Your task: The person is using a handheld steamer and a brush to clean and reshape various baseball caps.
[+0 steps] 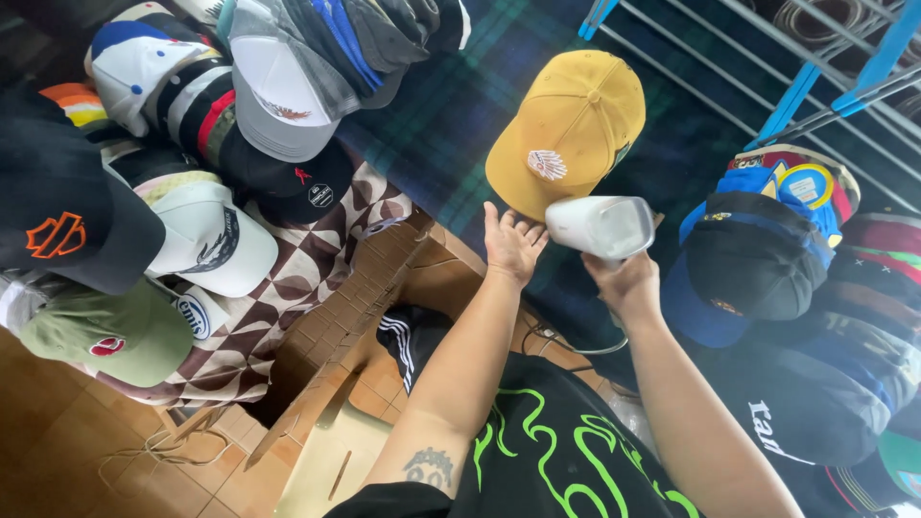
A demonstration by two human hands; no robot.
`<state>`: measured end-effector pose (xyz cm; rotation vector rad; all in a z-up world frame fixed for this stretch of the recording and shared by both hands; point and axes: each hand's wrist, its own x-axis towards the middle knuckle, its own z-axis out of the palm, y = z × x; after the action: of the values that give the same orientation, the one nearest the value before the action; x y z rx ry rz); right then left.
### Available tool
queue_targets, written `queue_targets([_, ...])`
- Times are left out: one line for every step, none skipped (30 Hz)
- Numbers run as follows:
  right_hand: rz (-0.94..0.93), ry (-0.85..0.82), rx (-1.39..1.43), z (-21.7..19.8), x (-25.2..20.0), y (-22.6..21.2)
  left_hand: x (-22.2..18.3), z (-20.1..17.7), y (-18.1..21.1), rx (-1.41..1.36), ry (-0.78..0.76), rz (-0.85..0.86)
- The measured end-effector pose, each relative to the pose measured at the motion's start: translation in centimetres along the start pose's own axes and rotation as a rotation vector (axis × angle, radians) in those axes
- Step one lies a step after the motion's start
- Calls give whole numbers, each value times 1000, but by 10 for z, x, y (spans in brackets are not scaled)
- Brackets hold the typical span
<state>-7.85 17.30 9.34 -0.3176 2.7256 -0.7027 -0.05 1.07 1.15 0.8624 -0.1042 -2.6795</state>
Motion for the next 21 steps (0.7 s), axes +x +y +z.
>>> queue_targets([5,-2,0,2,-8,2,-3,0,0,1,4,-4])
queue_targets([-86,74,73,4,-15,2,-4,1,2,5,0,-17])
queue_targets([-177,150,147,6,-22,2,-6,3,4,9,-3,-30])
queue_targets([-177,149,149,6,-15,8,-12,6,6,10,-2,-30])
queue_targets([-187,192,152,7,-9,14,-17,10,8,21,-5,-30])
queue_targets([-201,234,157,7,-3,18,-23,14,11,32,-9,-28])
queue_targets([-202,233,159,2,3,21,-26,14,13,33,-8,-25])
queue_targets([-195,251,139,-4,10,23,-28,16,14,34,-12,-30])
queue_targets([-187,269,120,-11,17,26,-30,17,15,35,-17,-34])
queue_targets([-187,269,119,-12,22,29,-29,16,15,34,-17,-35])
queue_targets([-175,259,171,-12,27,33,-28,14,15,35,-20,-31])
queue_targets([-161,249,224,-13,32,37,-27,12,14,38,-22,-29])
queue_targets([-159,248,224,-11,30,37,-24,10,15,39,-20,-30])
queue_targets([-139,232,243,-11,28,37,-21,8,15,29,-27,-30])
queue_targets([-119,215,262,-11,26,38,-17,6,14,20,-33,-30])
queue_targets([-115,219,262,-5,25,37,-18,7,14,23,-35,-34])
queue_targets([-133,191,175,0,23,36,-19,9,13,0,-27,-22])
queue_targets([-150,165,90,5,22,35,-19,11,12,-19,-22,-12])
queue_targets([-145,172,92,4,11,22,-15,12,11,-13,-26,-18])
queue_targets([-239,156,33,3,-2,10,-13,12,9,-38,-8,-14])
queue_targets([-332,140,-26,2,-14,-3,-10,12,8,-63,10,-9])
